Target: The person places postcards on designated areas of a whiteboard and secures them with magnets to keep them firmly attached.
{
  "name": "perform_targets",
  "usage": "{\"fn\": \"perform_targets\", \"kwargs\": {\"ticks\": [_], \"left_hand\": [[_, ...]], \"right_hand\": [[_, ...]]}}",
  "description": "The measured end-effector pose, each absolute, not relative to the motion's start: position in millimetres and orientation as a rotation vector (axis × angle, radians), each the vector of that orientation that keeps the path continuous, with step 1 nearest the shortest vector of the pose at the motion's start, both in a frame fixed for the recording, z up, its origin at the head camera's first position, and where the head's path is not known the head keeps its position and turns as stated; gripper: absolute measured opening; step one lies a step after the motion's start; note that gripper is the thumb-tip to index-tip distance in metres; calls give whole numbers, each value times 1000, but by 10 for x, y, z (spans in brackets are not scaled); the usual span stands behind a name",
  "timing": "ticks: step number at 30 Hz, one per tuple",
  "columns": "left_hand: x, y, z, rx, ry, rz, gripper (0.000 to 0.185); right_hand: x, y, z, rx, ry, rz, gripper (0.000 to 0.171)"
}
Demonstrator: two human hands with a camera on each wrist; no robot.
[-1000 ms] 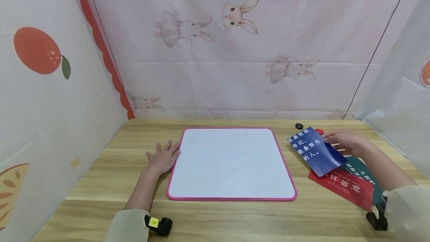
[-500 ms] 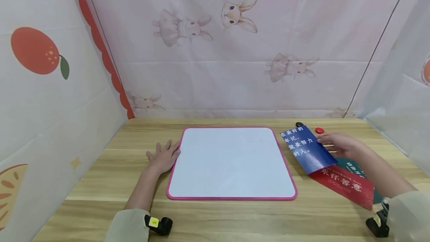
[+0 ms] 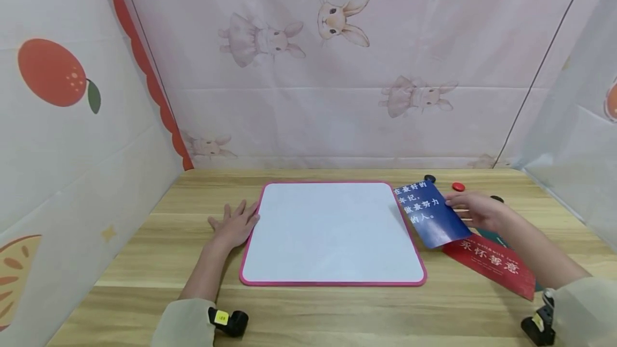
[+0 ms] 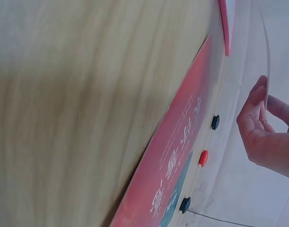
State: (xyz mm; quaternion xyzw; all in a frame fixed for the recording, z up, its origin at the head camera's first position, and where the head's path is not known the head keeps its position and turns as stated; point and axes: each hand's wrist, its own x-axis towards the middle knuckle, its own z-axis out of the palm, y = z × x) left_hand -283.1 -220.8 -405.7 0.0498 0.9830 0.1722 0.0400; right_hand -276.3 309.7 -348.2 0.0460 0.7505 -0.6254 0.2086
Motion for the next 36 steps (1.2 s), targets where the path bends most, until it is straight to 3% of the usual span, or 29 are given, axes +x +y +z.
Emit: {"fn": "perform_targets", "kwargs": {"ticks": [6, 21, 28, 36], "left_hand": [[-2828, -2202, -4057, 155, 3016, 542, 53], [-2834, -2213, -4059, 162, 3013, 551, 52], [-2829, -2211, -4055, 161, 3024, 549, 52], [-2829, -2207, -4056, 153, 3019, 559, 52]], "right_hand": [[-2762, 3011, -3483, 138, 2090, -1730, 55], [-2758, 2845, -3515, 115, 2007, -1840, 22], [-2768, 2778, -3516, 139, 2020, -1830, 44], [-2752, 2660, -3512, 118, 2002, -1829, 51]]}}
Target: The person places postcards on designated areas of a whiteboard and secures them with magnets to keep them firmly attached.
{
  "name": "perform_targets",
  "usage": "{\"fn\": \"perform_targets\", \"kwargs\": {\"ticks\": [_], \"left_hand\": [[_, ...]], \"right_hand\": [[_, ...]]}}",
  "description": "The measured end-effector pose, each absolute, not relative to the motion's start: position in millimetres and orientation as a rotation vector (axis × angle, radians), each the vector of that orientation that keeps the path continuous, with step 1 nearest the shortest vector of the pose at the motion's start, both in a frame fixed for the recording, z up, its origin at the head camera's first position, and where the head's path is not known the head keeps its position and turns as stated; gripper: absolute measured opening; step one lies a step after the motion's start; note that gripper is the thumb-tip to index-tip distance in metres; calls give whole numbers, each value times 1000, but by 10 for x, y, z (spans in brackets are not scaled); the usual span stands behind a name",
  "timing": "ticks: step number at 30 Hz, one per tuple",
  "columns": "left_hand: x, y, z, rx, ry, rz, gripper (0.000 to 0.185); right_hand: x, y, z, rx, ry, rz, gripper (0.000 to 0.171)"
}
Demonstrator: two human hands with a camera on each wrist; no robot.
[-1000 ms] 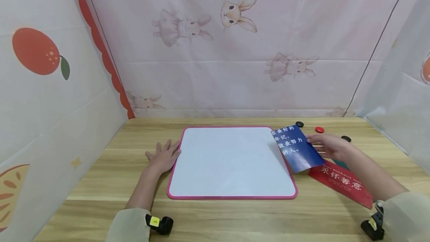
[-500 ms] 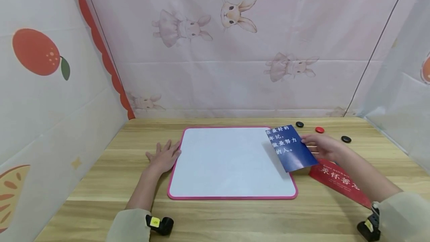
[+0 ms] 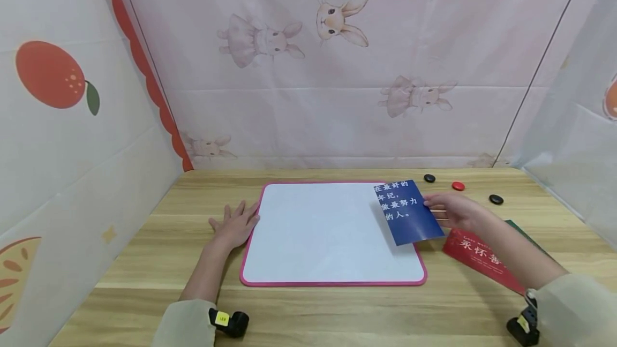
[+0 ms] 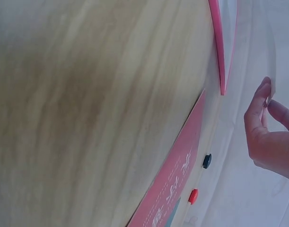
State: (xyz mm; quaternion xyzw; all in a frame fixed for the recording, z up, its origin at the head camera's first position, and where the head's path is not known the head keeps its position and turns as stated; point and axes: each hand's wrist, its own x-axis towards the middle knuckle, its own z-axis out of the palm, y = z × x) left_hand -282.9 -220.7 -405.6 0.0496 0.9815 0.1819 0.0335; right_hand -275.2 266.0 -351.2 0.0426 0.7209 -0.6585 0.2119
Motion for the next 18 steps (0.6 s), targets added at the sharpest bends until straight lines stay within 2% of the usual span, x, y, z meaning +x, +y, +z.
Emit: {"fn": "perform_targets", "kwargs": {"ticks": [7, 12, 18], "left_hand": [[-2823, -2210, -4053, 149, 3014, 567, 52], [-2819, -2212, -4052, 154, 3014, 566, 52], [-2828, -2210, -4057, 153, 3012, 573, 52]], "right_hand": [[-2744, 2563, -3512, 120, 1932, -1878, 41], [-2756, 2476, -3516, 122, 1917, -1881, 44], [-2772, 2363, -3517, 140, 1901, -1896, 39]]}}
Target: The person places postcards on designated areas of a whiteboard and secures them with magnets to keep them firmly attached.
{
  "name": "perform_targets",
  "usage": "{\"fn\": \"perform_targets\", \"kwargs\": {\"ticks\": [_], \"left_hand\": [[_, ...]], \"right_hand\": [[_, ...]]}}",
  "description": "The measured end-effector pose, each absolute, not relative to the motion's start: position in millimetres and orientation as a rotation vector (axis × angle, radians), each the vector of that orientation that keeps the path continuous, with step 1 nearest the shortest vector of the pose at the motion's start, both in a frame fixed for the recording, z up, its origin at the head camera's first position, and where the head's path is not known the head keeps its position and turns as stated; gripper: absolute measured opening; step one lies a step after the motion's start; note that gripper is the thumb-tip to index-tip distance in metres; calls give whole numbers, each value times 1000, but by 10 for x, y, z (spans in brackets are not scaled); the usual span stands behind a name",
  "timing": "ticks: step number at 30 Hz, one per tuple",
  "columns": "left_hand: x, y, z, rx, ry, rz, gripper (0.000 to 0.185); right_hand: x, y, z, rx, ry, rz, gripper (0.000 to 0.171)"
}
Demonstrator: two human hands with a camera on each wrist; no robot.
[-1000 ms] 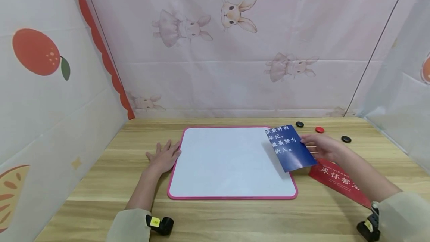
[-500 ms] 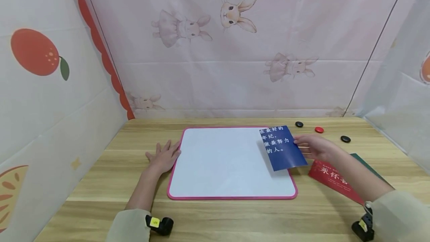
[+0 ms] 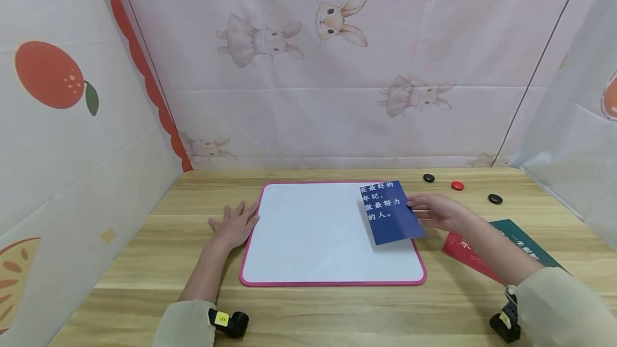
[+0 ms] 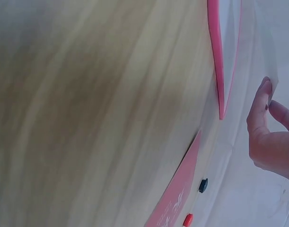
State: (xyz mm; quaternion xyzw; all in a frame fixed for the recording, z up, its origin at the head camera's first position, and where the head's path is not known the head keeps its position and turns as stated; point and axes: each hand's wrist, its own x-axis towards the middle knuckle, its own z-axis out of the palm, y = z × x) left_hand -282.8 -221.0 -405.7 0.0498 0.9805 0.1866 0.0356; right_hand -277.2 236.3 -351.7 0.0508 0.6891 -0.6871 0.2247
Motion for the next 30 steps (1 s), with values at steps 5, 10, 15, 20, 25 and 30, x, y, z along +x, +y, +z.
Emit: {"fn": "perform_targets", "kwargs": {"ticks": [5, 10, 15, 20, 25, 30], "left_hand": [[-2825, -2201, -4059, 149, 3007, 574, 52], [-2823, -2199, -4058, 159, 3011, 570, 52], [-2819, -2202, -4045, 162, 3009, 564, 52], [-2817, -2198, -4034, 160, 3007, 562, 52], [-2819, -2200, -4043, 154, 2995, 561, 52], [-2834, -2214, -4053, 174, 3008, 533, 52]], "right_hand": [[-2789, 2277, -3523, 156, 1927, -1874, 46], [-2810, 2217, -3540, 173, 1933, -1871, 48], [-2825, 2172, -3565, 180, 1915, -1888, 43], [-2829, 2125, -3588, 199, 1887, -1910, 40], [-2835, 2090, -3609, 207, 1953, -1861, 42], [-2828, 2056, -3618, 157, 2170, -1689, 40]]}}
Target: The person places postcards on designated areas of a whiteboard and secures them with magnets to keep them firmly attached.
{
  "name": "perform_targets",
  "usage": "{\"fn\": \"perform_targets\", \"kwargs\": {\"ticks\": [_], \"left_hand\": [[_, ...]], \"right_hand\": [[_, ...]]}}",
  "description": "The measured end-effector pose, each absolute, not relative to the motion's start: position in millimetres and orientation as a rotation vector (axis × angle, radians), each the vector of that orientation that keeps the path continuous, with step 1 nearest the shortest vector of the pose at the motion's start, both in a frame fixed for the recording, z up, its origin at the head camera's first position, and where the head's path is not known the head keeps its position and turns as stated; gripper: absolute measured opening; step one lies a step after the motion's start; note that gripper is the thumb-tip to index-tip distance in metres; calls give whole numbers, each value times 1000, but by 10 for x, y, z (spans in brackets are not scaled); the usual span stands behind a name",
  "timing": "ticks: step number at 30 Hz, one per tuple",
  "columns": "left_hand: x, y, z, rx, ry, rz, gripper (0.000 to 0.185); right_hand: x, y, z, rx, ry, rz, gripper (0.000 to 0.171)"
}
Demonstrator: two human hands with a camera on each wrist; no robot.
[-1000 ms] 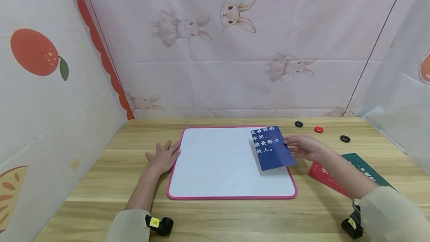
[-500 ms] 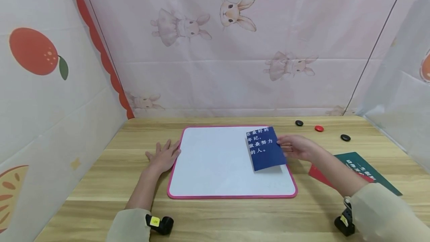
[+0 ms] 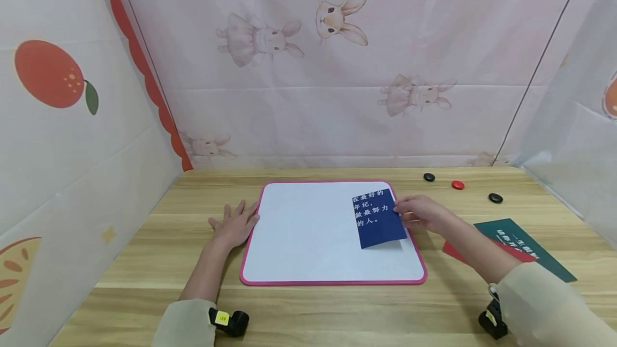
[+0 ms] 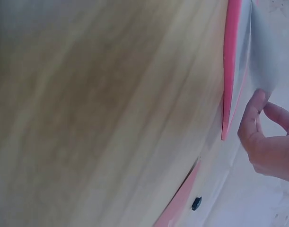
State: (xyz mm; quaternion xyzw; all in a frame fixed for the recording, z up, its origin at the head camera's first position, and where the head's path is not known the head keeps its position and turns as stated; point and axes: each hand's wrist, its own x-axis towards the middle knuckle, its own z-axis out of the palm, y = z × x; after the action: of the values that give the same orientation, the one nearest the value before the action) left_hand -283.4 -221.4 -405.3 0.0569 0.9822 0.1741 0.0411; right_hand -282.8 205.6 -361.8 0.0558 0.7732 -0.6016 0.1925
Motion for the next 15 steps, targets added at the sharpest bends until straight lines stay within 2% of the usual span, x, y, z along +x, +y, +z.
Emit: {"fn": "perform_targets", "kwargs": {"ticks": [15], "left_hand": [[-2848, -2220, -4061, 180, 3016, 524, 51]], "right_hand": [[-2820, 1947, -3698, 55, 2561, -1422, 23]]}}
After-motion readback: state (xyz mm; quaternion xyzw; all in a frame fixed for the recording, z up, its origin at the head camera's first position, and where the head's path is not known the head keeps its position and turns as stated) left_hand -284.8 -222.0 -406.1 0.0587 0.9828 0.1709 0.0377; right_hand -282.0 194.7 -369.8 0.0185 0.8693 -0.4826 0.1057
